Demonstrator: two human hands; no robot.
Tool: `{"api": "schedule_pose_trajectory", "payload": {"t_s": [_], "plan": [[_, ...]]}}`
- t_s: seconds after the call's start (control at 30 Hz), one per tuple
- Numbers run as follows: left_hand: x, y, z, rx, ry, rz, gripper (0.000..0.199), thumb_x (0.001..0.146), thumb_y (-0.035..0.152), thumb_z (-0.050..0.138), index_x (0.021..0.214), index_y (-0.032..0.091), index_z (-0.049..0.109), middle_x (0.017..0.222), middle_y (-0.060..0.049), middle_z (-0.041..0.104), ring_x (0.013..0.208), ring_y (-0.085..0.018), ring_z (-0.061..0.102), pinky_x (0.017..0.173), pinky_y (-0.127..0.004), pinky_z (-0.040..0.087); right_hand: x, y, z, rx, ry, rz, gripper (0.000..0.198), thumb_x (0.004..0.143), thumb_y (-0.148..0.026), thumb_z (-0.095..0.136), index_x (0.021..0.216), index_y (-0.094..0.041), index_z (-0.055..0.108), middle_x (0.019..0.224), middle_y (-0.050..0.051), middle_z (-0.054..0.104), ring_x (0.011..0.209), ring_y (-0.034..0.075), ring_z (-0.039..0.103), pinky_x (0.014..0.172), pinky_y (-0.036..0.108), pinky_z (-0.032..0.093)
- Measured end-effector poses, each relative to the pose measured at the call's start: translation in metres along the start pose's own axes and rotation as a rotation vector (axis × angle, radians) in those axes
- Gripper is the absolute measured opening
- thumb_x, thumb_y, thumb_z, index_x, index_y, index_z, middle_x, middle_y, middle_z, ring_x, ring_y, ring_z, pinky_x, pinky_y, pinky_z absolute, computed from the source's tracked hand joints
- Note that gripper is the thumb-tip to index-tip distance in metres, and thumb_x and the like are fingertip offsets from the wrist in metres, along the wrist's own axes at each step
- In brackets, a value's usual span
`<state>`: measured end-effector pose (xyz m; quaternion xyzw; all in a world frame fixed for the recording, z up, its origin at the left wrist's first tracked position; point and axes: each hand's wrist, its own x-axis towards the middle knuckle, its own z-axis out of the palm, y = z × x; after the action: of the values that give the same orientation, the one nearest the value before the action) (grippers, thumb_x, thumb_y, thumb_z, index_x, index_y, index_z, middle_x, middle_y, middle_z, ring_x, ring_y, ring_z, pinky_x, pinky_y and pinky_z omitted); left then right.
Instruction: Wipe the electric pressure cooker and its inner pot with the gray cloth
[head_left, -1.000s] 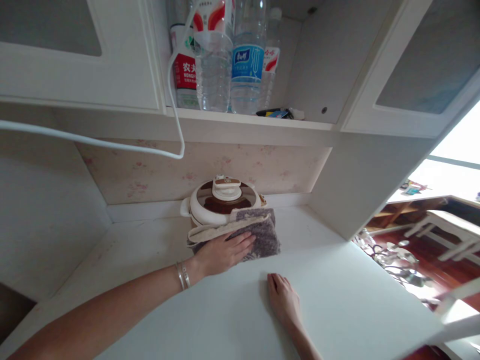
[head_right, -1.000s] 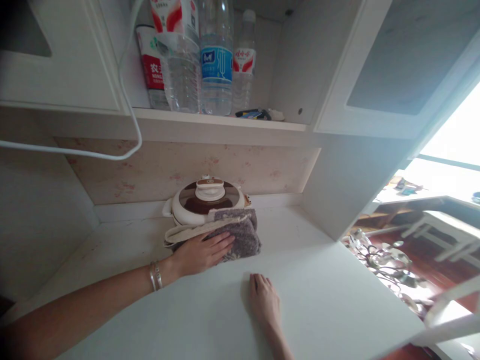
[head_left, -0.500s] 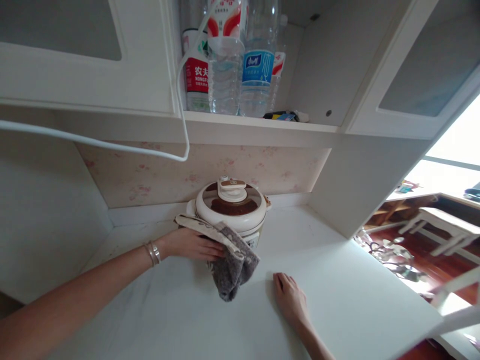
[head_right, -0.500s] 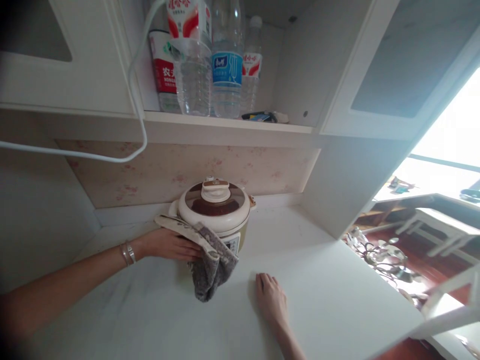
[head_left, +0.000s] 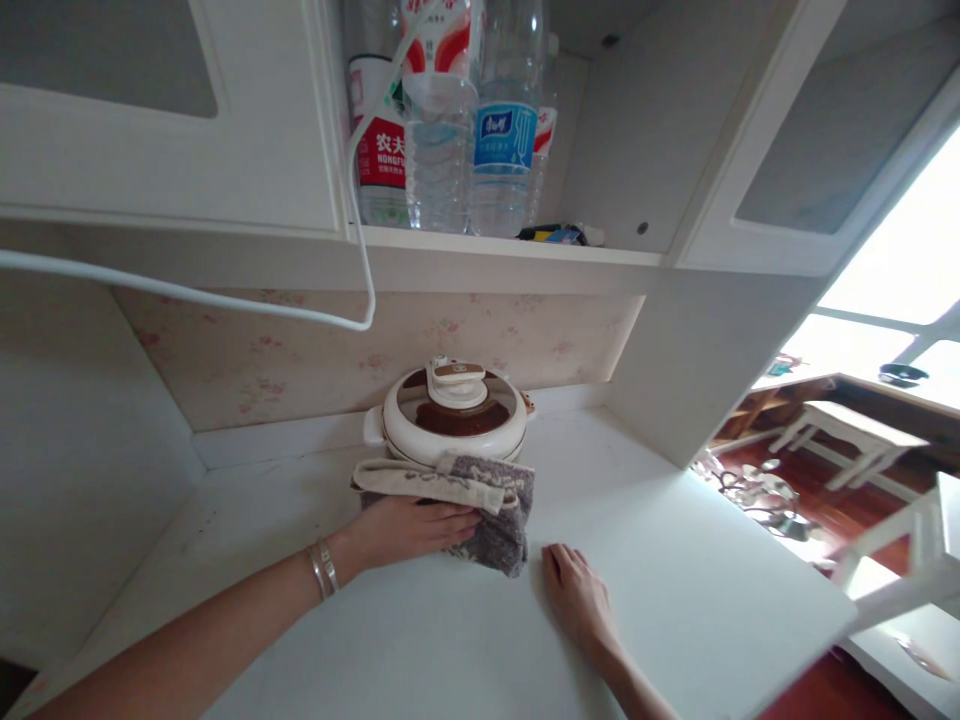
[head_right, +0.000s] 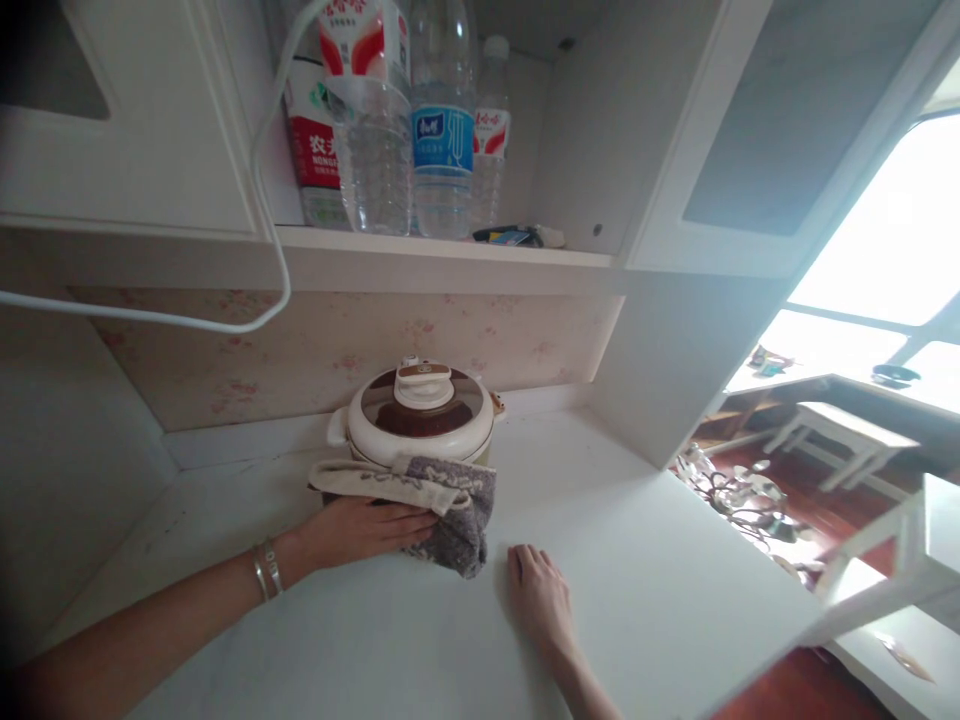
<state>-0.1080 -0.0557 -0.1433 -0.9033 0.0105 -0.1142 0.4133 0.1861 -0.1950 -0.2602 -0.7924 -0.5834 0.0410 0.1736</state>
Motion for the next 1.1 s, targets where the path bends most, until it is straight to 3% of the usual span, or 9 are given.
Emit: {"api": "schedule_pose_trajectory", "payload": {"t_s": [0.13,0.2,0.27,0.4,0.5,0.6,0.77,0.97,1.1], "plan": [[0.027,0.044,0.008,0.814,-0.189,0.348,0.063,0.09,0.016,0.038,0.149,0.036,0.027,0.154,0.004,0.032,0.139,-0.016,0.035,0.109,-0.045,0.043,0.0,-0.001,-0.001,-0.012,0.015,-0.022,0.035,0.1,-0.037,0.029,0.087,-0.024,0.058,0.09,0.001,0.066,0.09,0.018,0.058,0.074,0.028,0.035],[0.041,0.051,0.009,0.914,-0.233,0.385,0.063,0.09,0.015,0.034,0.149,0.034,0.027,0.153,0.003,0.034,0.138,-0.018,0.037,0.104,-0.048,0.047,0.0,-0.001,-0.001,-0.009,0.021,-0.022,0.035,0.101,-0.037,0.028,0.086,-0.025,0.058,0.089,0.001,0.066,0.089,0.018,0.058,0.074,0.027,0.035],[0.054,0.042,0.007,0.596,-0.182,0.244,0.054,0.092,0.022,0.035,0.145,0.031,0.04,0.151,0.003,0.038,0.138,-0.019,0.037,0.106,-0.044,0.046,0.0,0.0,0.0,-0.006,0.029,-0.023,0.034,0.1,-0.035,0.029,0.086,-0.024,0.059,0.088,0.001,0.066,0.087,0.017,0.058,0.074,0.027,0.036],[0.081,-0.008,-0.012,-0.185,-0.006,-0.16,0.048,0.092,0.038,0.045,0.137,0.024,0.051,0.151,0.0,0.039,0.14,-0.02,0.032,0.116,-0.04,0.027,0.001,0.002,0.002,0.019,0.055,-0.043,0.032,0.1,-0.033,0.031,0.087,-0.025,0.059,0.088,0.001,0.066,0.087,0.017,0.059,0.075,0.026,0.036],[0.102,-0.04,-0.026,-0.395,0.033,-0.33,0.056,0.09,0.042,0.049,0.141,0.019,0.045,0.151,-0.005,0.04,0.14,-0.025,0.031,0.117,-0.045,0.018,0.001,0.004,0.002,0.033,0.063,-0.039,0.033,0.1,-0.033,0.032,0.085,-0.025,0.06,0.087,0.0,0.067,0.086,0.016,0.059,0.074,0.026,0.036],[0.12,-0.051,-0.032,-0.419,0.05,-0.473,0.06,0.09,0.04,0.05,0.141,0.01,0.043,0.149,-0.012,0.042,0.138,-0.026,0.033,0.117,-0.043,0.018,0.001,0.004,0.002,0.039,0.064,-0.032,0.033,0.1,-0.033,0.032,0.085,-0.025,0.06,0.086,0.0,0.067,0.086,0.016,0.06,0.073,0.026,0.036],[0.134,-0.034,-0.022,-0.353,0.052,-0.368,0.042,0.091,0.019,0.042,0.13,0.005,0.054,0.137,-0.017,0.054,0.13,-0.025,0.045,0.116,-0.041,0.02,0.0,0.003,0.0,0.038,0.074,-0.034,0.033,0.099,-0.033,0.032,0.084,-0.024,0.06,0.085,0.0,0.067,0.086,0.017,0.059,0.073,0.026,0.037],[0.133,0.018,-0.005,-0.49,-0.018,-0.219,0.03,0.087,0.011,0.045,0.111,0.006,0.061,0.116,-0.018,0.066,0.113,-0.024,0.058,0.108,-0.038,0.032,-0.001,0.008,0.003,0.143,0.093,-0.024,0.033,0.095,-0.033,0.034,0.086,-0.023,0.065,0.089,0.005,0.069,0.089,0.02,0.06,0.077,0.029,0.04],[0.125,0.056,-0.004,-0.854,-0.119,-0.408,0.022,0.089,0.026,0.051,0.103,0.014,0.063,0.104,-0.012,0.07,0.103,-0.023,0.063,0.101,-0.036,0.04,-0.004,0.022,0.006,0.486,0.128,0.082,0.032,0.089,-0.039,0.042,0.082,-0.02,0.067,0.087,0.006,0.069,0.085,0.021,0.06,0.077,0.029,0.043]]}}
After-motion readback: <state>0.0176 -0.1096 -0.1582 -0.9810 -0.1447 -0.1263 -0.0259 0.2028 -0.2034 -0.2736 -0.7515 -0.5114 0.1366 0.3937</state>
